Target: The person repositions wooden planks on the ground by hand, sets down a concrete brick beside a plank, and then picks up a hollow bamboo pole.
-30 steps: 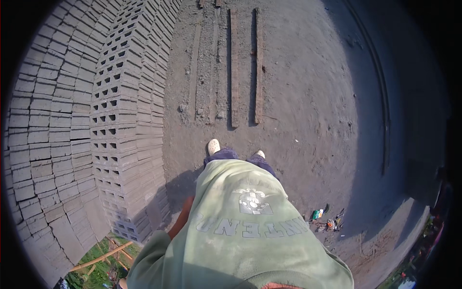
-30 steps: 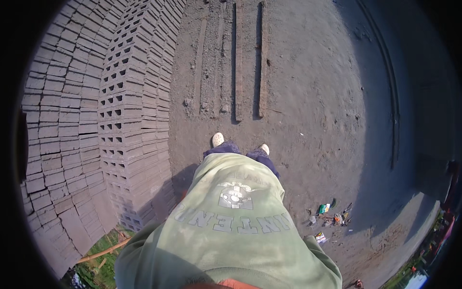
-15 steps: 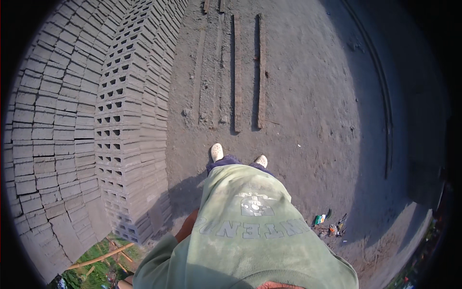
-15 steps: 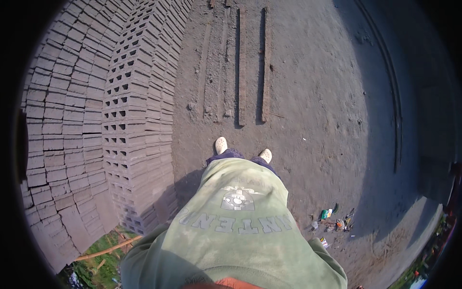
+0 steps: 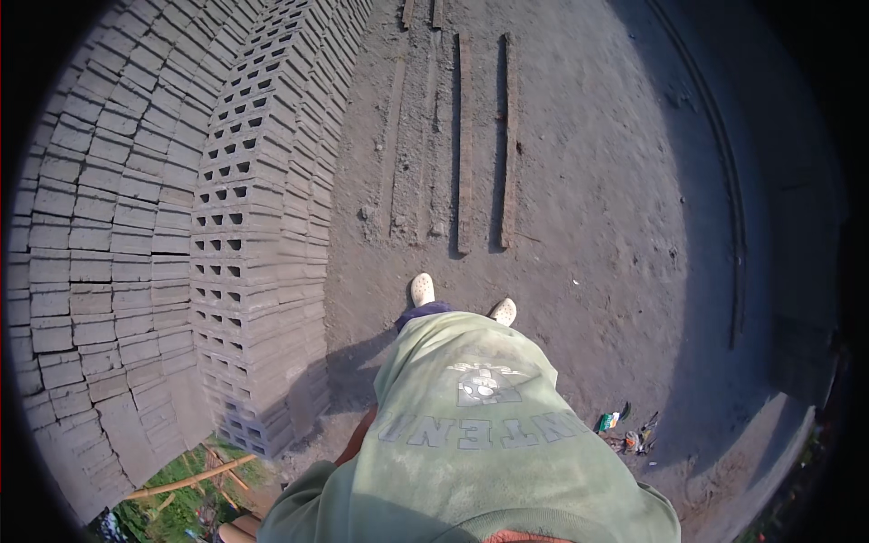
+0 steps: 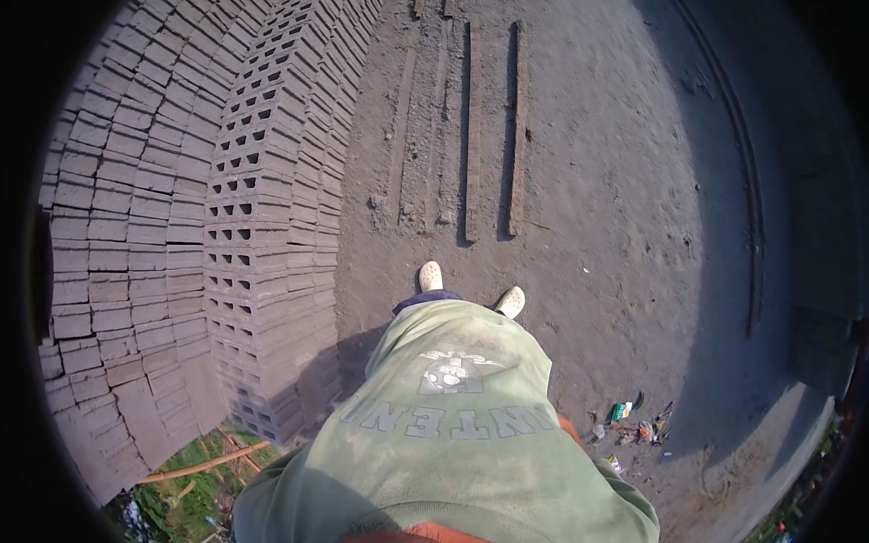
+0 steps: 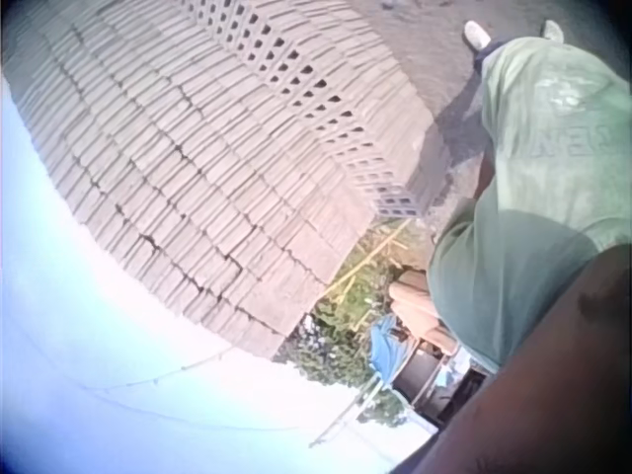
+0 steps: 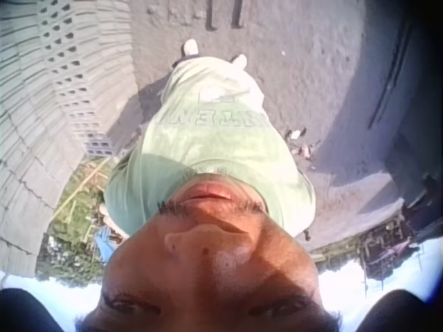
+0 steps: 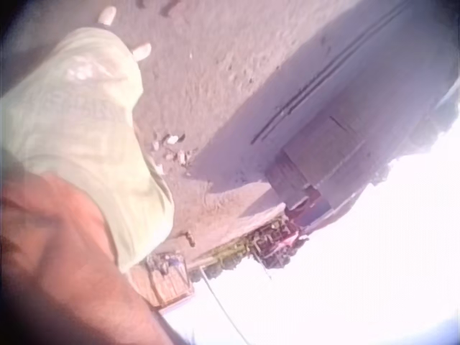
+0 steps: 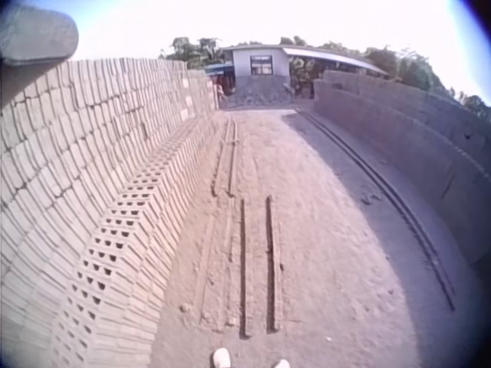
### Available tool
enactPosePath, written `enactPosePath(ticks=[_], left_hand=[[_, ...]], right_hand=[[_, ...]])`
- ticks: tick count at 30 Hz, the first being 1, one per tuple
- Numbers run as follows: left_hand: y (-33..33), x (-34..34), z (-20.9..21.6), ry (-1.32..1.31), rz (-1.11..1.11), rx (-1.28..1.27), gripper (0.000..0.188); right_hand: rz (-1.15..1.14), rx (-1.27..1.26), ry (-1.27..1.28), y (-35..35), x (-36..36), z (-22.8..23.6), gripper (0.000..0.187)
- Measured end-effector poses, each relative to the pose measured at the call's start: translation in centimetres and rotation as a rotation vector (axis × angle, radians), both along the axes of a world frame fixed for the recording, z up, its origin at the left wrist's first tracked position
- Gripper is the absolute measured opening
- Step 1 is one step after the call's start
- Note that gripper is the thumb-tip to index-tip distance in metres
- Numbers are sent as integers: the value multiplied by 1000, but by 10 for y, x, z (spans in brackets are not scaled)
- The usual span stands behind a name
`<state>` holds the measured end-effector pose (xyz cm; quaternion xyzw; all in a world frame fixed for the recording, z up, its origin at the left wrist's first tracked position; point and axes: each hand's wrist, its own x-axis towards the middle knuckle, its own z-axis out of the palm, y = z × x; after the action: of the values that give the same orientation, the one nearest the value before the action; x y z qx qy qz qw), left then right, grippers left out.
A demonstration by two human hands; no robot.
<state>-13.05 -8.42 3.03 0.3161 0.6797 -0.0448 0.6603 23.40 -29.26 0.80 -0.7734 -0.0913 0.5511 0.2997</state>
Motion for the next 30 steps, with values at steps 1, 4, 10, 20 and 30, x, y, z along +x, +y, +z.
enactPosePath(ticks=[1, 4, 10, 20, 30], left_hand=[[1, 1, 0, 0, -8, 6, 24], [3, 2, 2, 6, -33, 16, 24], [4, 6, 5, 12, -81, 45, 23], [8, 15, 7, 62, -189, 109, 22], [78, 100, -6, 153, -281, 373, 35]], right_hand=[[-2, 2, 0, 2, 1, -1, 47], [-5, 10, 2, 3, 2, -2, 48], [-3, 25, 1, -1, 8, 0, 49], [-47, 21, 29, -41, 13, -5, 50], [-575, 20, 497, -108, 48, -63, 52]])
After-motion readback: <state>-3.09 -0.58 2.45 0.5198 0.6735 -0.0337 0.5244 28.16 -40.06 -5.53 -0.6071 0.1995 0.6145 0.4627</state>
